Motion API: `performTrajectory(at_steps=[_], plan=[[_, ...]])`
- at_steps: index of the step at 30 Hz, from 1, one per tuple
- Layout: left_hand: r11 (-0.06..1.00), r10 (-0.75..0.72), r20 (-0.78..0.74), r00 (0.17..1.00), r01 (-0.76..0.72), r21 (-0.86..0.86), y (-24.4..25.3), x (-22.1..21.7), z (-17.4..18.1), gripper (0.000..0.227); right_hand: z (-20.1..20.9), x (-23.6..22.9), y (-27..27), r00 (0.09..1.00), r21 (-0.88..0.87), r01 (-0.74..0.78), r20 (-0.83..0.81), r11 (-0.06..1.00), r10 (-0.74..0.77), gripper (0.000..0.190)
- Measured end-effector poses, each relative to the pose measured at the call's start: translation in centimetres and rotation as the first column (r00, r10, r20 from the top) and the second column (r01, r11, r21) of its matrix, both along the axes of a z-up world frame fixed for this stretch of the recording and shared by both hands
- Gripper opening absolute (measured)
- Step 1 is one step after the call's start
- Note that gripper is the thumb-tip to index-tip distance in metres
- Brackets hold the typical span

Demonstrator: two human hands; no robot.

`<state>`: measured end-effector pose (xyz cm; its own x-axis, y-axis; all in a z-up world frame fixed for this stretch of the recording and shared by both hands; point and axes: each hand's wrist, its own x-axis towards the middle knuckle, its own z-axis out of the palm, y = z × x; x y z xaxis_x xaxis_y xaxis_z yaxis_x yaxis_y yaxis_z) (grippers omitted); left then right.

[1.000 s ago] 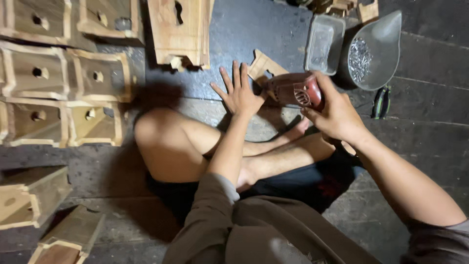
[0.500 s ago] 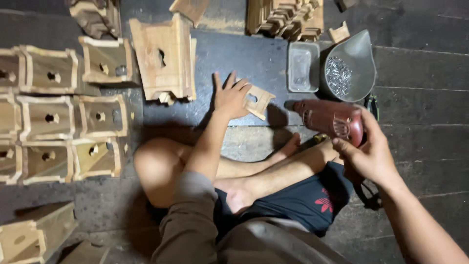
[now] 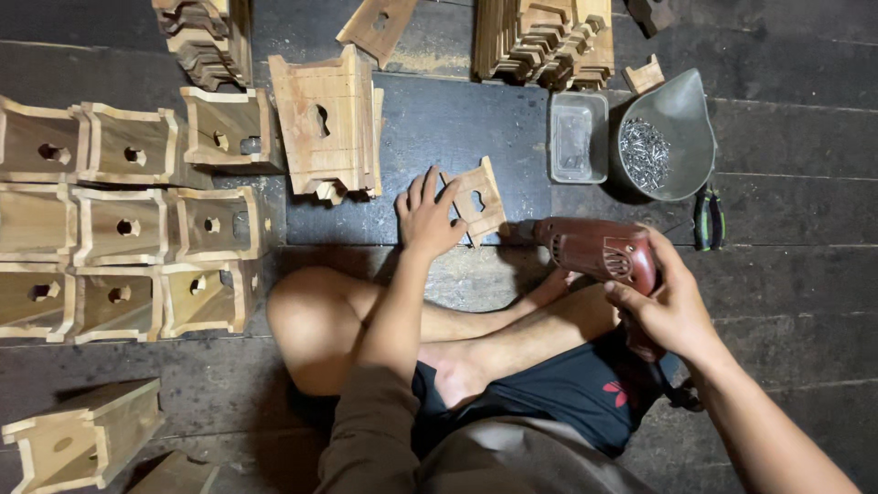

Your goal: The person picks up small wooden plates one at a time and uses a power drill to create a hole in the center of each plate before setting them aside.

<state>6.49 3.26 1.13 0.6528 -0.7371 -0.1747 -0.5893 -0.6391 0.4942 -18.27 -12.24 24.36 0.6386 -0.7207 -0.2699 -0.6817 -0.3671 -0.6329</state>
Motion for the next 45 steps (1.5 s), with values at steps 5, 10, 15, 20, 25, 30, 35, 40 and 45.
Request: performTrajectory(at_steps=[5, 10, 15, 20, 25, 30, 35, 40, 45], plan=[[0.999, 0.045, -0.027, 0.999, -0.046, -0.022, -0.6, -1.6, -0.5, 0.076, -0.6, 1.3, 0.0, 0.989, -0.024, 0.005, -0.147, 1.0, -0.009, 0.091], [0.979, 0.191, 0.011, 0.981, -0.19, -0.08, -1.5, -4.1, -1.3, 0.081, -1.5, 2.8, 0.5, 0.998, -0.015, -0.022, -0.055, 1.0, 0.022, 0.089], [0.971, 0.228, -0.032, 0.973, -0.229, -0.064, -1.8, -4.5, -1.7, 0.091, -1.6, 3.4, 0.8, 0.995, -0.013, -0.099, -0.025, 0.995, 0.098, 0.086], [0.969, 0.24, -0.026, 0.97, -0.241, -0.052, -2.1, -4.5, -1.5, 0.09, -1.6, 3.9, 0.7, 0.992, -0.001, -0.116, -0.041, 0.993, 0.116, 0.087], [0.969, 0.243, -0.056, 0.968, -0.245, -0.035, -2.0, -4.7, -1.0, 0.09, -0.1, 4.9, 1.1, 0.984, 0.028, -0.128, -0.122, 0.991, 0.131, 0.089], [0.971, 0.238, -0.069, 0.969, -0.238, 0.006, -1.9, -4.5, 0.0, 0.095, 1.1, 7.2, 1.4, 0.909, 0.065, -0.206, -0.357, 0.976, 0.216, 0.092], [0.975, 0.217, -0.06, 0.974, -0.213, 0.066, -2.1, -4.4, 0.2, 0.106, 1.0, 7.9, 1.5, 0.872, 0.086, -0.245, -0.415, 0.966, 0.259, 0.093], [0.973, 0.206, -0.101, 0.973, -0.193, 0.123, -2.3, -4.1, 0.6, 0.112, 0.0, 8.2, 1.2, 0.832, 0.087, -0.303, -0.461, 0.949, 0.308, 0.094], [0.973, 0.204, -0.121, 0.972, -0.187, 0.135, -2.1, -4.1, 1.4, 0.113, 0.0, 8.3, 1.3, 0.851, 0.085, -0.336, -0.399, 0.938, 0.341, 0.092]])
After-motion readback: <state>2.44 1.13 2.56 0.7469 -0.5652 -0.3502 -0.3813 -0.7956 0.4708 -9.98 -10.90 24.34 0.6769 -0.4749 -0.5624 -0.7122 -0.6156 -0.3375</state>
